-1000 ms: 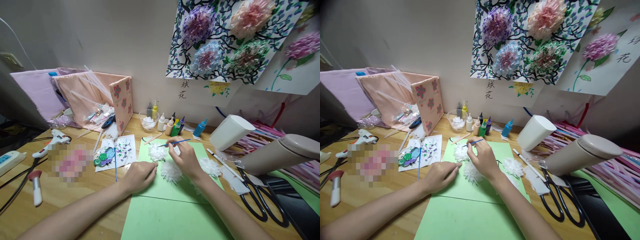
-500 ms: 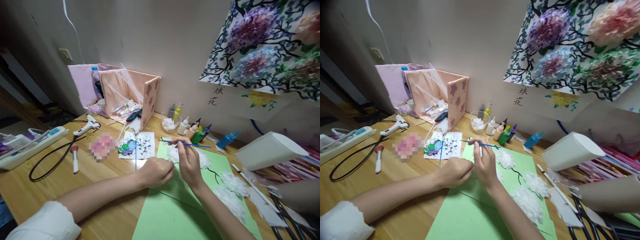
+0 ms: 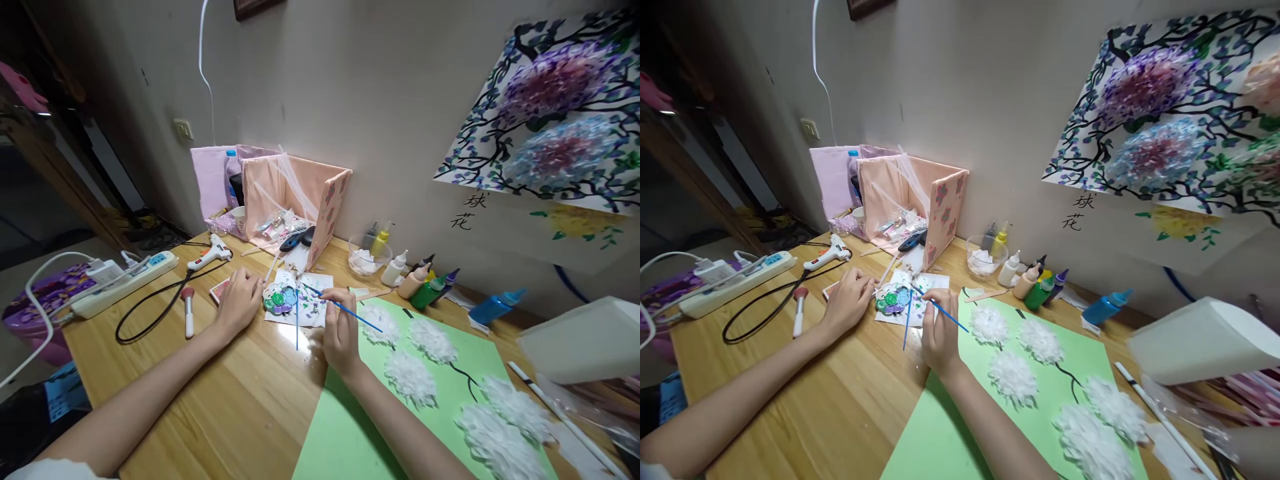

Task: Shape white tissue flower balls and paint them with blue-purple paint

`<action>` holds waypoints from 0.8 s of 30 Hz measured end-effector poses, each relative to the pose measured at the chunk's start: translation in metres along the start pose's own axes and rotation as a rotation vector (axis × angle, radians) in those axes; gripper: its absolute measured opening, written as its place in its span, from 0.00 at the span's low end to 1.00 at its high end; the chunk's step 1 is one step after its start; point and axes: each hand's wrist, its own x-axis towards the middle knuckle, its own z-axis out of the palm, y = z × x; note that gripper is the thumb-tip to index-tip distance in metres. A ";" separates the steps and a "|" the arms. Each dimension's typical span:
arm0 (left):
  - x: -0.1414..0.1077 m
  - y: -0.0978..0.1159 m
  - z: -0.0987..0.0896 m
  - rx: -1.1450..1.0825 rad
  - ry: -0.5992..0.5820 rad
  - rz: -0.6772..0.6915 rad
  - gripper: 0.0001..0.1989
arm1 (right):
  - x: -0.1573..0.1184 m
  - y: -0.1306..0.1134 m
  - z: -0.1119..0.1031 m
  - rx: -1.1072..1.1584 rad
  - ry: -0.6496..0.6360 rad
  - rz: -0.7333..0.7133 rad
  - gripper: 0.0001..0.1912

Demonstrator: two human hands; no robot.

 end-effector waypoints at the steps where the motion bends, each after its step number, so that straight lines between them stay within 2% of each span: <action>1: 0.000 -0.001 0.002 -0.010 -0.010 0.006 0.18 | -0.003 0.003 0.002 0.002 -0.025 0.003 0.08; 5: 0.002 -0.001 0.004 -0.037 -0.044 0.010 0.19 | -0.009 0.011 0.004 -0.002 -0.140 0.043 0.08; 10: 0.000 0.002 0.002 -0.050 -0.079 0.031 0.20 | -0.008 0.014 0.006 0.002 -0.195 0.123 0.10; 14: -0.003 0.006 0.004 -0.103 -0.124 0.052 0.18 | -0.007 0.015 0.006 0.009 -0.211 0.132 0.10; 24: -0.006 0.009 0.005 -0.101 -0.133 0.058 0.19 | -0.007 0.018 0.009 0.031 -0.259 0.164 0.09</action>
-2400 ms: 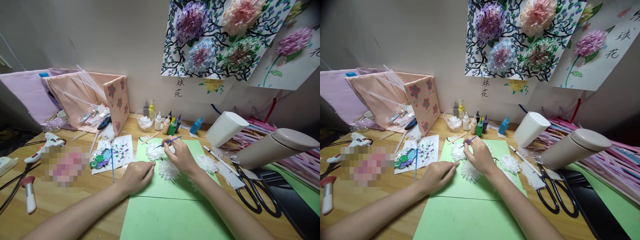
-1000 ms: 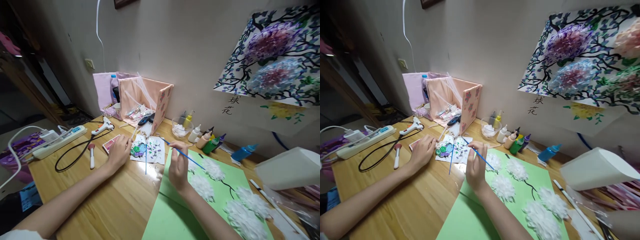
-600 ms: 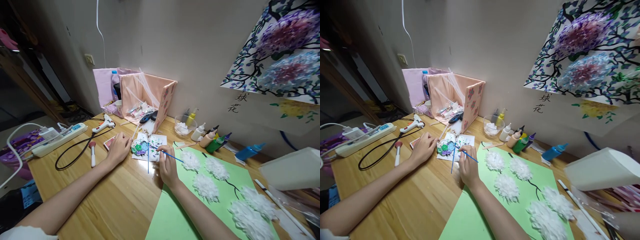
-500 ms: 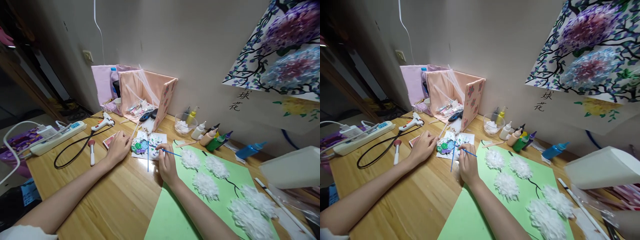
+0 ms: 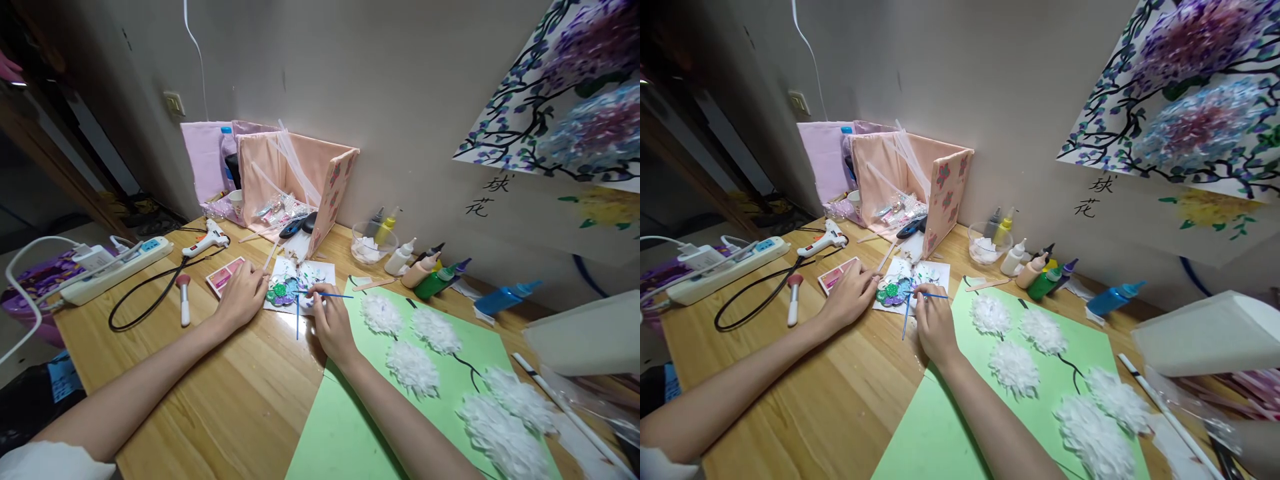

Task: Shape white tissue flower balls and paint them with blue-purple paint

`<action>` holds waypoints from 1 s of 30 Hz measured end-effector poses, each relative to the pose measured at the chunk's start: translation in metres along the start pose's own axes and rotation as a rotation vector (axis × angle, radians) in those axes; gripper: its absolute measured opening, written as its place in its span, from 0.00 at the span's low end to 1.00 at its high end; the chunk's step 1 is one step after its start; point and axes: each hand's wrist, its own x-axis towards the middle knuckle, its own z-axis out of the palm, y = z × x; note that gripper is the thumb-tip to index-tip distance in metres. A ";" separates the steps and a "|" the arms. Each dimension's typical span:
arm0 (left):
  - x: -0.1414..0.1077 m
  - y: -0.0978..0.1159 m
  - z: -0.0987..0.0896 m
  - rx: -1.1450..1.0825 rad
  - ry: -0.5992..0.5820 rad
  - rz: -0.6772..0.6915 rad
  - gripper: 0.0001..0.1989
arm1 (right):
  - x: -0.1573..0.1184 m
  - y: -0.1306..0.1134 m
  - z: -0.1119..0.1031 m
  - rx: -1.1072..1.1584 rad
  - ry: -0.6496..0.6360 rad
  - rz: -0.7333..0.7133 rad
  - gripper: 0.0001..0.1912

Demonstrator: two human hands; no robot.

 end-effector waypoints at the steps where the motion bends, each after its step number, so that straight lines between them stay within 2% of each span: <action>1: 0.000 0.000 0.000 0.004 -0.005 0.007 0.19 | 0.000 0.000 0.000 0.000 -0.002 0.002 0.09; 24: 0.002 -0.003 -0.002 0.023 -0.018 0.029 0.19 | 0.001 -0.002 0.002 0.006 -0.018 0.006 0.10; 27: 0.002 -0.001 -0.004 -0.003 0.043 0.034 0.16 | 0.010 -0.016 -0.017 -0.002 0.083 -0.067 0.10; 30: -0.006 0.007 -0.006 -0.020 0.150 0.140 0.14 | 0.022 -0.040 -0.062 -0.031 0.233 -0.178 0.07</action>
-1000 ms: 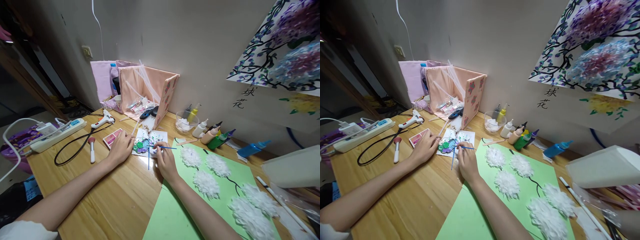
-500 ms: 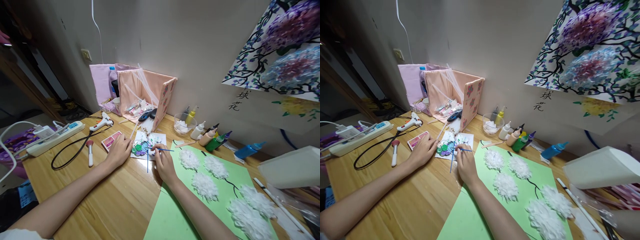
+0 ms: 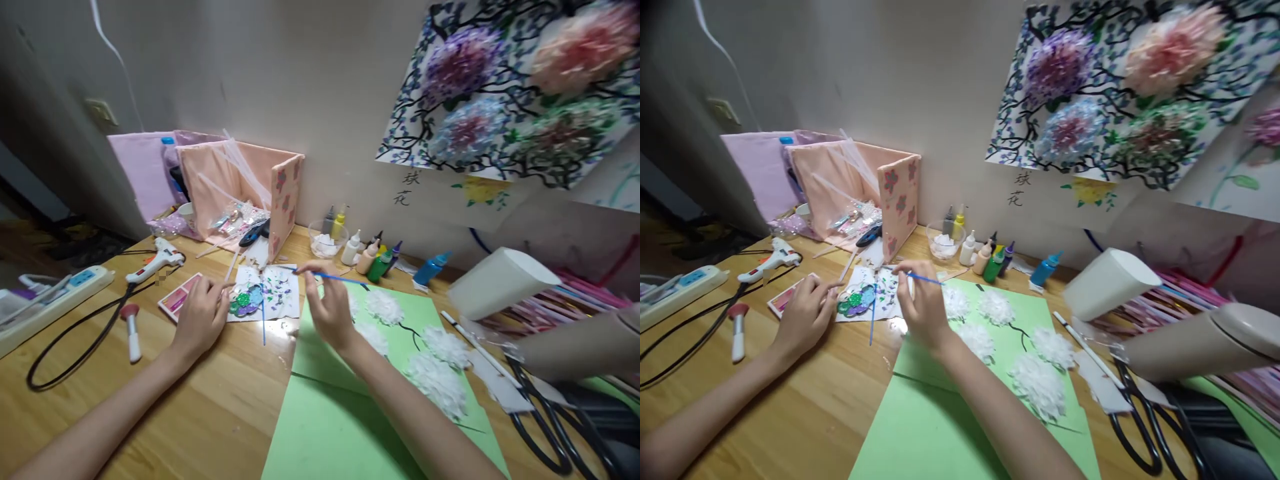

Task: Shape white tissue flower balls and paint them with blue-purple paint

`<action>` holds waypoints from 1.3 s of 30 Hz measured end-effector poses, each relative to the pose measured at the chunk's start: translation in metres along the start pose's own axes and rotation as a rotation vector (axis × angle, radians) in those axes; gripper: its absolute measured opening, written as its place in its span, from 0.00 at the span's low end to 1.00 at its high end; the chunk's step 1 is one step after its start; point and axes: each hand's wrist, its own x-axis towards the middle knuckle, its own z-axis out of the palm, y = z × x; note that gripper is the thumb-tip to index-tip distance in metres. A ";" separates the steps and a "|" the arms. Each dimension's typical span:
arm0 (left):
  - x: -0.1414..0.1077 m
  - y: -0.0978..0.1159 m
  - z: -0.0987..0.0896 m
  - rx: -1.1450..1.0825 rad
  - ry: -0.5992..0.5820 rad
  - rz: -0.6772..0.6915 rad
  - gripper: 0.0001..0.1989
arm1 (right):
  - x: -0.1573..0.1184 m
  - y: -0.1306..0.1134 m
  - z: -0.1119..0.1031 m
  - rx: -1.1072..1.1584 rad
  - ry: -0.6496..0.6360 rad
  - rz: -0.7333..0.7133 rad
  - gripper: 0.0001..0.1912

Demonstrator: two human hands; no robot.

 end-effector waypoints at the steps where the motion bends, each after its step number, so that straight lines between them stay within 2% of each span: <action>1: -0.003 0.005 0.000 -0.018 0.025 0.074 0.13 | 0.008 -0.006 -0.018 -0.009 0.054 -0.009 0.08; 3: -0.011 0.021 0.001 -0.113 0.026 0.299 0.12 | 0.020 -0.012 -0.055 -0.019 0.163 0.008 0.09; 5: -0.016 0.043 0.005 -0.199 -0.027 0.518 0.11 | 0.024 -0.011 -0.088 -0.054 0.233 0.067 0.10; 7: -0.015 0.072 0.012 -0.228 -0.190 0.616 0.09 | 0.022 -0.003 -0.111 -0.117 0.218 0.126 0.10; 9: -0.008 0.104 0.021 -0.227 -0.314 0.614 0.09 | 0.016 0.010 -0.123 -0.184 0.138 0.158 0.10; 12: 0.008 0.144 0.040 -0.228 -0.397 0.506 0.09 | 0.006 0.027 -0.125 -0.288 0.001 0.161 0.11; 15: 0.020 0.165 0.057 -0.214 -0.453 0.382 0.08 | 0.000 0.038 -0.118 -0.329 -0.100 0.160 0.12; 18: 0.022 0.166 0.067 -0.230 -0.503 0.349 0.08 | -0.004 0.044 -0.112 -0.348 -0.172 0.163 0.11; 22: 0.021 0.160 0.070 -0.261 -0.537 0.399 0.07 | -0.006 0.048 -0.108 -0.360 -0.213 0.160 0.10; 33: 0.023 0.162 0.067 -0.200 -0.532 0.481 0.05 | -0.012 0.059 -0.100 -0.364 -0.234 0.186 0.11; 39: 0.022 0.162 0.066 -0.189 -0.531 0.491 0.06 | -0.012 0.060 -0.101 -0.367 -0.191 0.199 0.12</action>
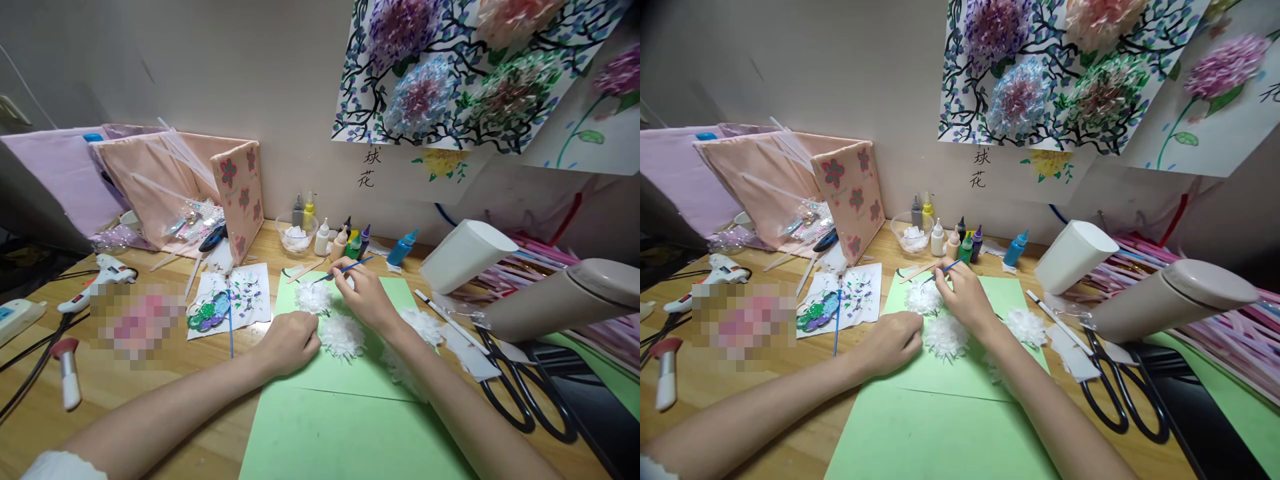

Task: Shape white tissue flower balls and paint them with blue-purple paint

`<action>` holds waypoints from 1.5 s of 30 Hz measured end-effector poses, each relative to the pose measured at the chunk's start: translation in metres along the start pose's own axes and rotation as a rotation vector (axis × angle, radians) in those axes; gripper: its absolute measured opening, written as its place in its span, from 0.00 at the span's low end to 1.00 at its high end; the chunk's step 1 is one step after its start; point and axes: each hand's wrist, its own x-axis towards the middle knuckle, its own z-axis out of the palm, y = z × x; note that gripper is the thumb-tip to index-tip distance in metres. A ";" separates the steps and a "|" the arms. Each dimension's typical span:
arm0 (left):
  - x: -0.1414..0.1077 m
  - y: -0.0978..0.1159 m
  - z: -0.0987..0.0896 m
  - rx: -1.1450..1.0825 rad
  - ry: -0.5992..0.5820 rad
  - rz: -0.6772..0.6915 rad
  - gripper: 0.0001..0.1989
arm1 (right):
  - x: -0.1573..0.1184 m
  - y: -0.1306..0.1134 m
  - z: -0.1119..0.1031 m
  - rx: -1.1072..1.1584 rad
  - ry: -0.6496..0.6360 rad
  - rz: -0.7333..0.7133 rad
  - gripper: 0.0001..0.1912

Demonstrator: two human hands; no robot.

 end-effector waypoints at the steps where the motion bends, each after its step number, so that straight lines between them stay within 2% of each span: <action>1: 0.000 0.000 0.000 -0.002 -0.003 0.001 0.06 | 0.000 0.000 0.000 0.006 0.002 0.001 0.12; 19: 0.000 0.001 0.001 0.008 -0.002 0.000 0.06 | -0.001 0.000 -0.001 -0.042 0.012 -0.037 0.11; 24: -0.001 0.000 0.002 0.021 -0.001 0.013 0.05 | -0.001 -0.001 -0.003 -0.062 -0.035 -0.024 0.09; 28: -0.001 0.000 0.002 0.035 0.009 0.011 0.05 | -0.001 -0.003 -0.005 -0.051 0.014 -0.032 0.10; 33: 0.000 0.001 0.001 0.038 0.015 0.014 0.05 | 0.000 -0.003 -0.004 -0.071 -0.045 -0.015 0.09; 35: 0.000 0.001 0.001 0.036 0.010 0.014 0.05 | -0.001 -0.005 -0.005 -0.076 -0.007 -0.011 0.08; 37: -0.001 -0.001 0.001 0.028 -0.002 0.011 0.06 | -0.004 -0.011 -0.007 -0.033 0.058 -0.015 0.09; 39: -0.002 -0.001 0.000 0.008 -0.024 0.007 0.07 | -0.008 -0.023 -0.007 0.053 0.070 -0.011 0.09; 43: 0.000 0.009 -0.007 -0.080 -0.136 -0.020 0.09 | -0.011 -0.054 0.013 0.219 -0.071 -0.010 0.10; 45: 0.008 0.020 -0.012 -0.126 -0.142 -0.130 0.10 | -0.006 -0.069 0.036 0.263 -0.167 -0.042 0.10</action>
